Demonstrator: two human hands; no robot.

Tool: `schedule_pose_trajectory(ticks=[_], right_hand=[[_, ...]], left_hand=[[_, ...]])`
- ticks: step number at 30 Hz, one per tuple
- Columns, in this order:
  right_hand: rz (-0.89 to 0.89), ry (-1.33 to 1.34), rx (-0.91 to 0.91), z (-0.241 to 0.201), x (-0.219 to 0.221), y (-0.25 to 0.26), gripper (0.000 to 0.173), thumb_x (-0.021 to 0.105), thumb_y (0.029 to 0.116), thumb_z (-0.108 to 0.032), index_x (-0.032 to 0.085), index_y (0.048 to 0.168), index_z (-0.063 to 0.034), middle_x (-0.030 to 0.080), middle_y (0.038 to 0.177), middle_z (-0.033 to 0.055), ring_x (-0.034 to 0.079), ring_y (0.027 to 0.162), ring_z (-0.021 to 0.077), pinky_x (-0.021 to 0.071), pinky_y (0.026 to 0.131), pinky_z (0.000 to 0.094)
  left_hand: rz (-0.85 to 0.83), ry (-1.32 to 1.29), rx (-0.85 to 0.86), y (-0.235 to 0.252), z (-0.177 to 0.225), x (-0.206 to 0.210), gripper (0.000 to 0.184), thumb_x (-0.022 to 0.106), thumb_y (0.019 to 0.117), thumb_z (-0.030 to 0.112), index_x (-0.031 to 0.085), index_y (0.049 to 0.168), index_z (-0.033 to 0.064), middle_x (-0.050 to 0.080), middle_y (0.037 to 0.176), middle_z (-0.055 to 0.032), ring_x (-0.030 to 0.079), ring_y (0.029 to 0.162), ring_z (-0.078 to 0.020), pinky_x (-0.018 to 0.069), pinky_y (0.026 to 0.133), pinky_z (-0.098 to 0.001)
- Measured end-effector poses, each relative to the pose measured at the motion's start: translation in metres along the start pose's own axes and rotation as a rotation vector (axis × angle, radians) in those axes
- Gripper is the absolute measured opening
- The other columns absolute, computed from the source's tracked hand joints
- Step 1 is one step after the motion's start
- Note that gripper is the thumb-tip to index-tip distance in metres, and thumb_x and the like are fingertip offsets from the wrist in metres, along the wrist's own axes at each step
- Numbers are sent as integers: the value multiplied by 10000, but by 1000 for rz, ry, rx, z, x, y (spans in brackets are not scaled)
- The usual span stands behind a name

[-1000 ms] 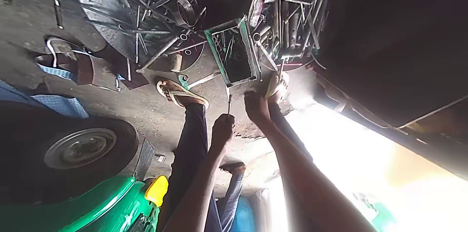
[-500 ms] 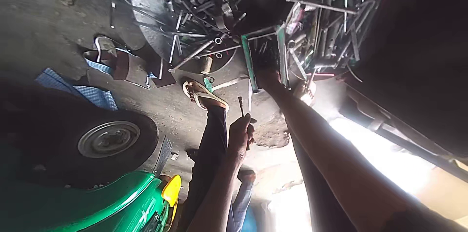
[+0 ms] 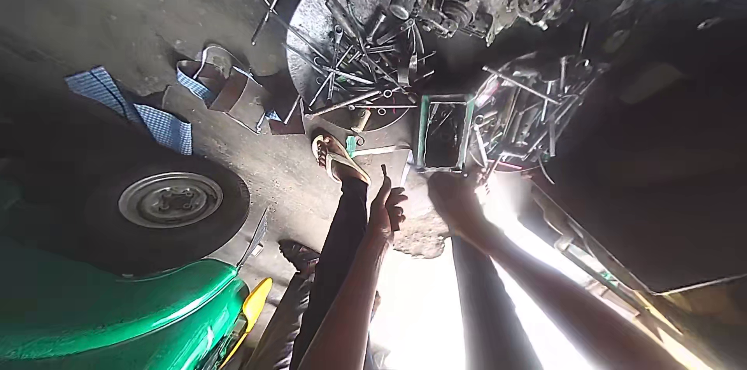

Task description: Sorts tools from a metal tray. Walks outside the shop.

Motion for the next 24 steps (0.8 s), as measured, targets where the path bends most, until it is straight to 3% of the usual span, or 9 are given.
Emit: schedule_pose_trajectory(ticks=[2, 5, 8, 11, 15, 18, 20, 21, 24], right_hand=[[-137, 65, -195, -30, 13, -30, 338, 402, 1087, -271, 647, 1231, -89, 685, 1120, 174, 697, 1009, 369, 578, 794, 567], [-300, 258, -425, -48, 22, -27, 416, 479, 1074, -431, 650, 1352, -175, 693, 1157, 99, 680, 1049, 261, 550, 924, 484], [-85, 439, -281, -39, -4, 43, 351, 641, 1002, -414, 742, 1169, -122, 741, 1036, 82, 703, 955, 220, 566, 897, 476], [289, 456, -1, -13, -55, 149, 404, 700, 966, -417, 713, 1188, -80, 728, 1061, 155, 693, 1001, 334, 534, 901, 624], [466, 503, 216, -3, -106, 252, 481, 554, 1022, -493, 687, 1230, -80, 703, 1177, 177, 656, 1132, 353, 494, 976, 614], [483, 568, 238, -6, -110, 303, 621, 496, 1020, -598, 661, 1280, -58, 669, 1269, 192, 617, 1228, 335, 464, 1052, 588], [504, 664, 210, -11, -106, 319, 622, 536, 997, -617, 688, 1248, -69, 665, 1276, 177, 605, 1235, 309, 468, 1047, 574], [501, 729, 188, -14, -104, 320, 563, 560, 1006, -570, 685, 1271, -90, 658, 1300, 150, 596, 1250, 275, 465, 1056, 543], [462, 895, 157, -18, -104, 318, 456, 591, 1020, -483, 654, 1298, -128, 632, 1312, 99, 584, 1236, 213, 493, 1024, 485]], left_hand=[[-88, -8, 25, -3, 13, -1, 462, 392, 1100, 406, 642, 1218, 36, 691, 925, -73, 554, 581, -108, 464, 503, -242], [24, 76, 119, 3, 44, -16, 237, 529, 1067, 223, 644, 988, 32, 524, 644, 5, 490, 511, -93, 477, 515, -247], [131, 61, 272, 24, 89, -46, 222, 513, 1074, 245, 579, 960, 66, 501, 618, -17, 509, 508, -138, 503, 513, -308], [262, 102, 491, 55, 154, -85, 280, 542, 1065, 346, 625, 1083, 80, 616, 712, -37, 615, 578, -158, 573, 563, -348], [377, 222, 731, 132, 260, -143, 322, 452, 1096, 333, 555, 1179, 40, 616, 839, -50, 621, 680, -168, 586, 673, -395], [390, 336, 712, 174, 317, -166, 436, 420, 1101, 346, 512, 1406, 49, 656, 1206, -97, 677, 939, -175, 593, 812, -387], [322, 333, 675, 190, 340, -167, 421, 497, 1073, 278, 480, 1448, 87, 604, 1374, -81, 645, 1145, -183, 572, 921, -386], [281, 296, 651, 196, 345, -164, 384, 545, 1048, 237, 520, 1408, 107, 627, 1347, -58, 645, 1153, -177, 569, 918, -379], [183, 173, 574, 216, 349, -146, 235, 520, 1061, 353, 589, 1188, 168, 671, 1012, 3, 643, 874, -131, 547, 746, -351]])
Point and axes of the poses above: each hand's wrist, its own y-axis towards the middle knuckle, its own x-axis out of the palm, z = x × y, the point moved 3 cm from there along y, towards the middle knuckle
